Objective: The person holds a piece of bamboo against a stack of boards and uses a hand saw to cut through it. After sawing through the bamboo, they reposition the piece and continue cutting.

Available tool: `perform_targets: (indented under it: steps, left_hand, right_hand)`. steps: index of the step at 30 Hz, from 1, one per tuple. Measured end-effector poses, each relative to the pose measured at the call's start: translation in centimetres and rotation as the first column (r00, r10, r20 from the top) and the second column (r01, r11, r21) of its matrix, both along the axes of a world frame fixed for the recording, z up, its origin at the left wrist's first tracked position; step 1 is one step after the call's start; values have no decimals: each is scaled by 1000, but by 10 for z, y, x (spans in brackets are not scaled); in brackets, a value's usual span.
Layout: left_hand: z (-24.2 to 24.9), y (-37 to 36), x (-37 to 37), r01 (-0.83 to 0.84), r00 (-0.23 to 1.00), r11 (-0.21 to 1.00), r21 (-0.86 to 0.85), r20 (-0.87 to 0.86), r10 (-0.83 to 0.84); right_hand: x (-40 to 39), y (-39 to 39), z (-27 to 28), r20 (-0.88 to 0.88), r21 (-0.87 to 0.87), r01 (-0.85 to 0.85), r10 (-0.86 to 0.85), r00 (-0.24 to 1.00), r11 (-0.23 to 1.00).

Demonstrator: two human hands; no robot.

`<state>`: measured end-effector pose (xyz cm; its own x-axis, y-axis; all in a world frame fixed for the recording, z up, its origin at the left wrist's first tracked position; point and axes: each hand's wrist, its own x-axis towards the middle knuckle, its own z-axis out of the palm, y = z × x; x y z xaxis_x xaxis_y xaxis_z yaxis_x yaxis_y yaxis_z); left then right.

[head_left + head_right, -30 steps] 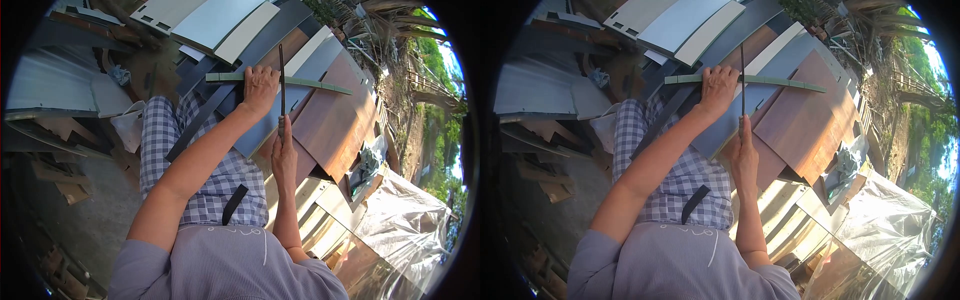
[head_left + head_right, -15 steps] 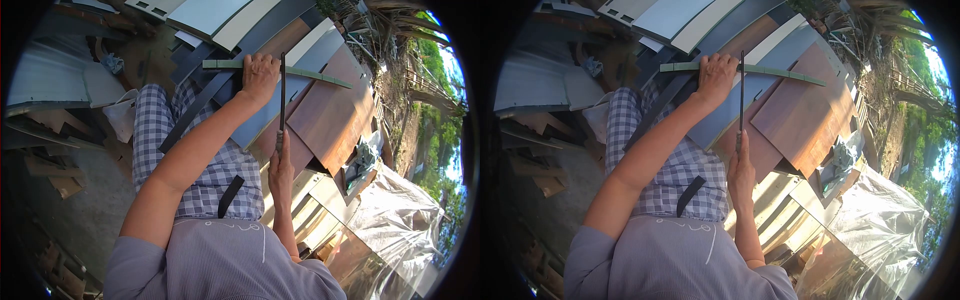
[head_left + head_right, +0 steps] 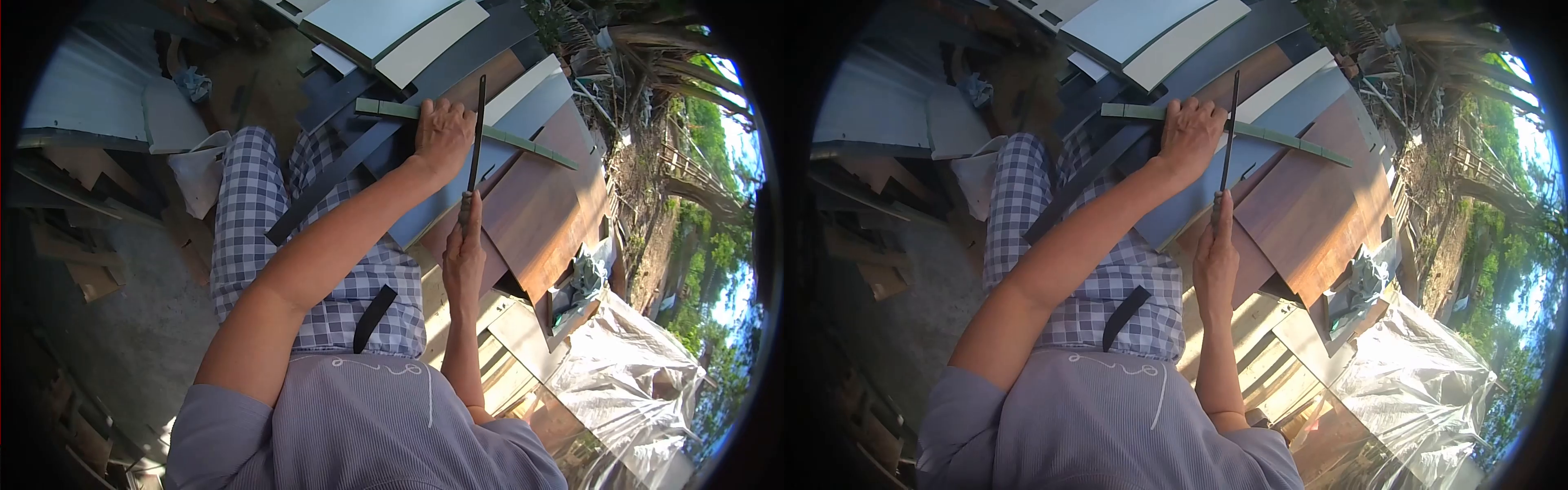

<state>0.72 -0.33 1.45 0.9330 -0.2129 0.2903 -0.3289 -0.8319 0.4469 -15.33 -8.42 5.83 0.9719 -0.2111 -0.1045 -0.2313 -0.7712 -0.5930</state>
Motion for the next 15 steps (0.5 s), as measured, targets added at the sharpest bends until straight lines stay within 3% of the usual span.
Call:
perform_targets:
  steps: [2,9,15]
  left_hand:
    - [0,1,0,4,1000,1000,5,7,-4]
    - [7,2,0,23,999,999,22,-48,-22]
    - [7,0,1,5,997,999,41,-80,-1]
  right_hand:
    - [-25,3,5,-137,34,73,-68,988,997]
    - [-11,3,1,-135,19,69,-66,989,997]
    - [64,-5,-23,24,29,51,-52,998,998]
